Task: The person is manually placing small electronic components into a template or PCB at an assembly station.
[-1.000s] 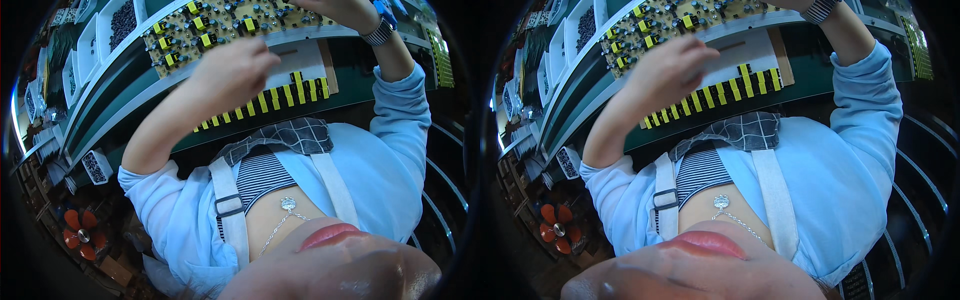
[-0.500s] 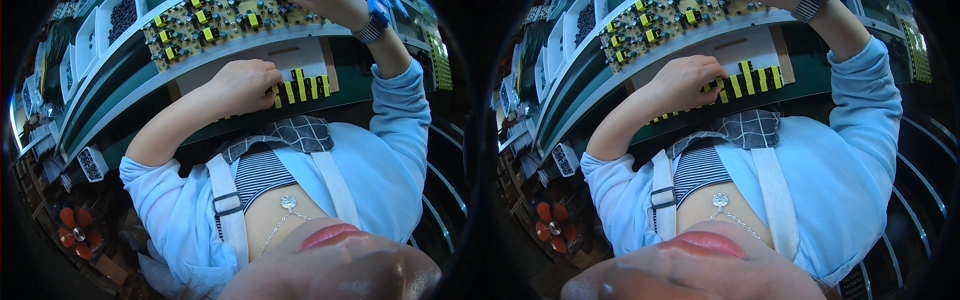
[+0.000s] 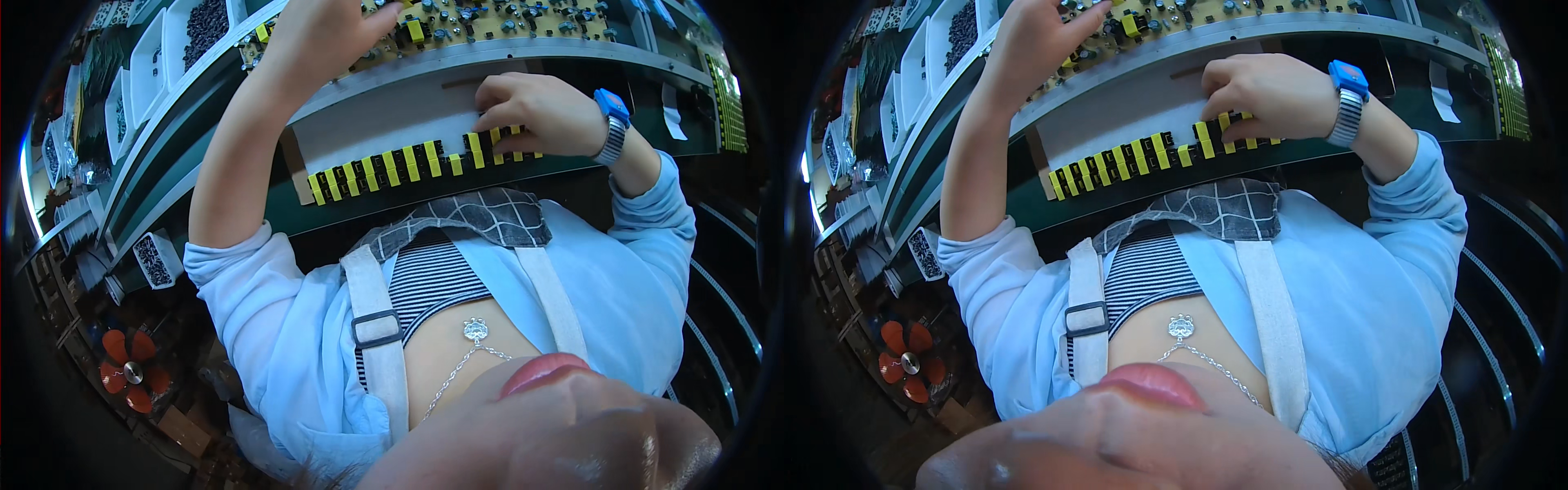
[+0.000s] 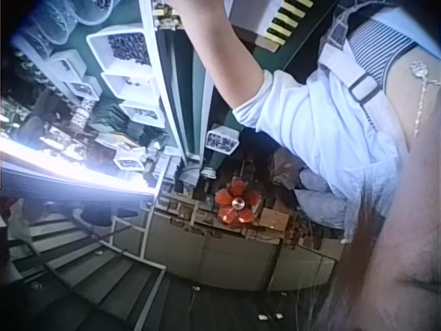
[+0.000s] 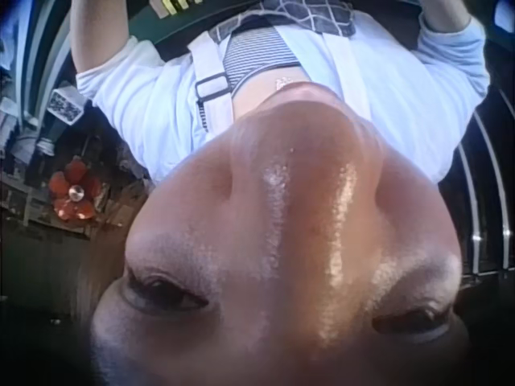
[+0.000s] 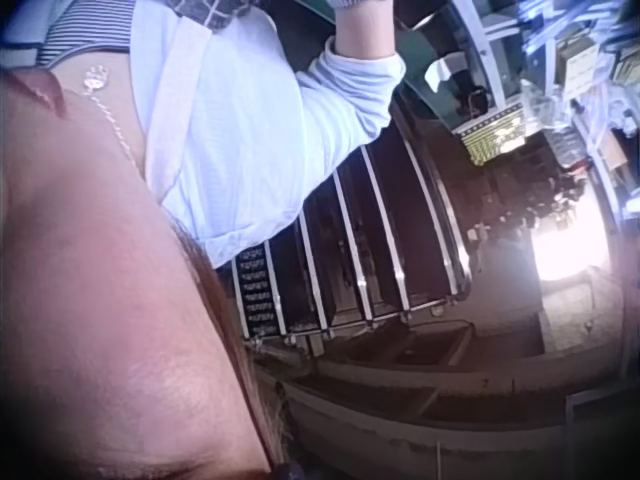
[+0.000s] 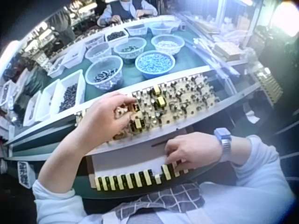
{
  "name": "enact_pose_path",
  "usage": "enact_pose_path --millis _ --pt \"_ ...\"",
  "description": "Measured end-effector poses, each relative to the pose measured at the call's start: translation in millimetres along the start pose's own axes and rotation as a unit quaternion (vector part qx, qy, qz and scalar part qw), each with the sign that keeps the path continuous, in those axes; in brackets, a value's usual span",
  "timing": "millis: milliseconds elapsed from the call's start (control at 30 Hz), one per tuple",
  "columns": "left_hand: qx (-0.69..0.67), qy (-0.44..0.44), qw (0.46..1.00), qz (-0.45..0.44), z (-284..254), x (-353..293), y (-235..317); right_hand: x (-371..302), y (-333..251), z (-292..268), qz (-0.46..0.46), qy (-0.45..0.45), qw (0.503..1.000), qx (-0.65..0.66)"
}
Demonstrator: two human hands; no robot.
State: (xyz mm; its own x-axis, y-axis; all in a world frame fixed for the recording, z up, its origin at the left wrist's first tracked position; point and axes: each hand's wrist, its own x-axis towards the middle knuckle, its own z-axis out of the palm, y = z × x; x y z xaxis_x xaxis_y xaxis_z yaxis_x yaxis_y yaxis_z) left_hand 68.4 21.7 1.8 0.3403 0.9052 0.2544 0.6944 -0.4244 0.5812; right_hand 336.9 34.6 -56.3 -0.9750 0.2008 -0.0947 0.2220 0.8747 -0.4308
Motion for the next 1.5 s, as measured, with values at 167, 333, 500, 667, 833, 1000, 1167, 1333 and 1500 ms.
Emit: enact_pose_path --millis 167,333,500,667,833,1000,1167,1333,1500 --pt "0.083 0.035 0.994 0.066 2 -2 -14 8 12 10 0.006 -0.008 0.993 0.117" --pt "0.175 -0.047 0.982 -0.051 -8 2 1 7 15 5 0.027 0.025 0.972 0.232" --pt "0.212 -0.02 0.975 0.063 -7 -1 -15 14 -3 -29 0.034 0.188 0.957 0.218" --pt "0.25 -0.021 0.96 0.127 6 -18 -17 25 -15 -55 0.059 0.314 0.937 0.144" --pt "0.131 -0.173 0.965 0.145 47 -56 31 32 -4 -54 0.07 0.294 0.951 -0.066" --pt "0.077 -0.251 0.961 0.085 72 -66 32 38 3 -57 0.088 0.22 0.959 -0.152" --pt "0.061 -0.261 0.96 0.086 75 -63 21 40 13 -57 0.036 0.245 0.957 -0.152" --pt "0.042 -0.268 0.96 0.069 75 -57 22 37 16 -62 0.04 0.223 0.963 -0.146" --pt "0.02 -0.266 0.961 0.076 78 -54 18 33 24 -60 0.048 0.198 0.964 -0.17"
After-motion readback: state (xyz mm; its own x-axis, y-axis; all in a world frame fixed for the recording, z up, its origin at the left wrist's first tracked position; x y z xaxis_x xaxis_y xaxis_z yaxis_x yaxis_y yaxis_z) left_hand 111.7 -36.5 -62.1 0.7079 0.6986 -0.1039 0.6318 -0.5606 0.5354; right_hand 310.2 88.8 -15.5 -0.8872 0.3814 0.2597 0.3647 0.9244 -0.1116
